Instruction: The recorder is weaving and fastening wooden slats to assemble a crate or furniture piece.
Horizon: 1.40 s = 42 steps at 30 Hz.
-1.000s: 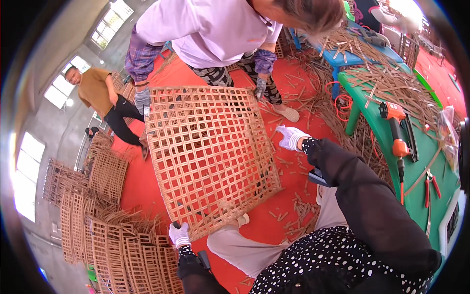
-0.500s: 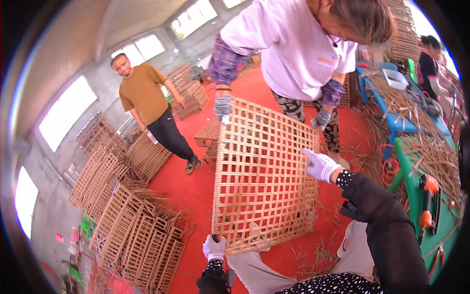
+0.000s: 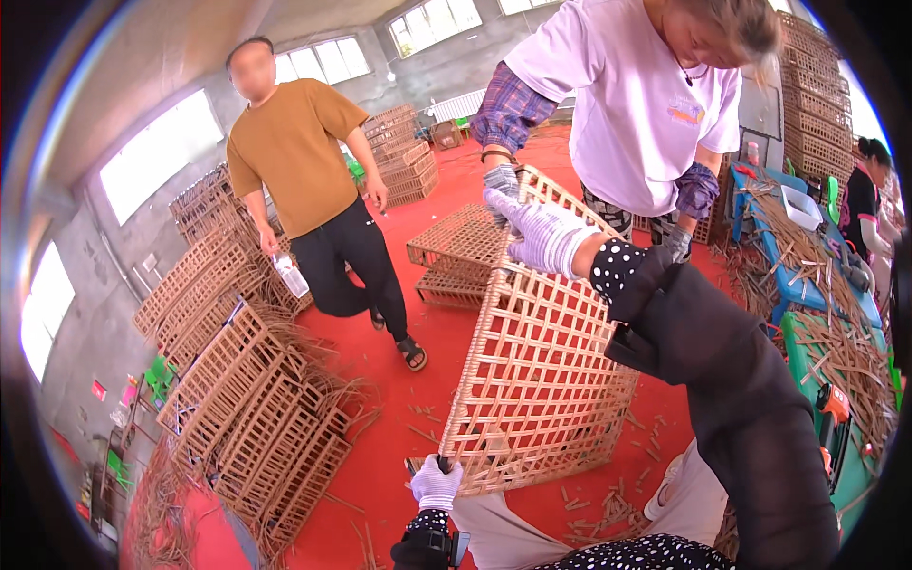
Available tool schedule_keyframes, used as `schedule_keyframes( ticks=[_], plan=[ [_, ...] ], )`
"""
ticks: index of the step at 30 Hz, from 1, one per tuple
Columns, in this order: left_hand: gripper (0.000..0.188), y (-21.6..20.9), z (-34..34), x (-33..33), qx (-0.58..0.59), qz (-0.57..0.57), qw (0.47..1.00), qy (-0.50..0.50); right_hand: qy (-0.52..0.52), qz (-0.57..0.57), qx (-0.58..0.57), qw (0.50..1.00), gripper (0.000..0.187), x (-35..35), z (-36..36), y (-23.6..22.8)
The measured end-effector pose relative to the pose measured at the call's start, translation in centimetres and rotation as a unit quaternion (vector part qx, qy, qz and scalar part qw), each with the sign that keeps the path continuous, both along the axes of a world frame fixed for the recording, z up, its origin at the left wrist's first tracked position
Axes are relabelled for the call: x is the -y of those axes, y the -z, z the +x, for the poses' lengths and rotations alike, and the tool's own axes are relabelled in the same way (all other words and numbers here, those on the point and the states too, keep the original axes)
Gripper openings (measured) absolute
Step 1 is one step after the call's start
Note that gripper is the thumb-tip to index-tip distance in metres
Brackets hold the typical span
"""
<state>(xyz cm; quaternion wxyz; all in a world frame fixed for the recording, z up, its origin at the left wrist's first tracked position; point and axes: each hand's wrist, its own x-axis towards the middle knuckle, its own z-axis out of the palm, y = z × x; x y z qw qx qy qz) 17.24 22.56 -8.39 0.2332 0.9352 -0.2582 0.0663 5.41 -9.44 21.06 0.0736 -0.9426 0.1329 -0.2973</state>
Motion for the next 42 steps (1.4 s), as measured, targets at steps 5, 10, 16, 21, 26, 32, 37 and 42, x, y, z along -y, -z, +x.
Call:
schedule_keyframes(
  ticks=[5, 10, 16, 21, 26, 32, 37, 42],
  plan=[
    [0.031, -0.1, -0.5, -0.5, -0.002, -0.034, 0.999, 0.037, 0.031, -0.035, -0.052, 0.998, 0.073, -2.3, 1.0, -1.7],
    [0.028, -2.2, -1.8, 2.3, 0.021, 0.002, 0.996, 0.085, 0.073, -0.032, -0.085, 0.993, 0.075, -2.7, 0.8, -2.2],
    [0.025, -5.3, -3.6, 7.1, 0.060, 0.035, 0.984, 0.163, 0.064, -0.028, -0.071, 0.995, 0.074, -2.7, -1.1, -2.0],
    [0.029, -8.8, -3.6, 8.5, -0.037, 0.062, 0.972, 0.225, -0.018, -0.032, 0.015, 0.999, 0.069, -2.7, -2.2, -1.1],
    [0.025, -9.1, -5.3, 12.3, 0.016, 0.061, 0.952, 0.299, 0.034, 0.020, -0.007, 0.999, 0.082, -1.0, -5.3, -0.2],
    [0.027, -9.5, -6.7, 14.7, 0.047, 0.078, 0.932, 0.352, 0.036, 0.047, 0.010, 0.998, 0.085, -1.3, -5.7, 0.1],
    [0.028, -11.0, -6.9, 16.2, 0.028, 0.146, 0.913, 0.379, -0.055, 0.037, 0.111, 0.992, 0.077, -1.4, -8.1, 0.6],
    [0.027, -13.3, -11.1, 17.2, 0.069, 0.247, 0.872, 0.417, 0.013, 0.064, 0.059, 0.996, 0.076, 0.6, -12.6, -0.9]
  ],
)
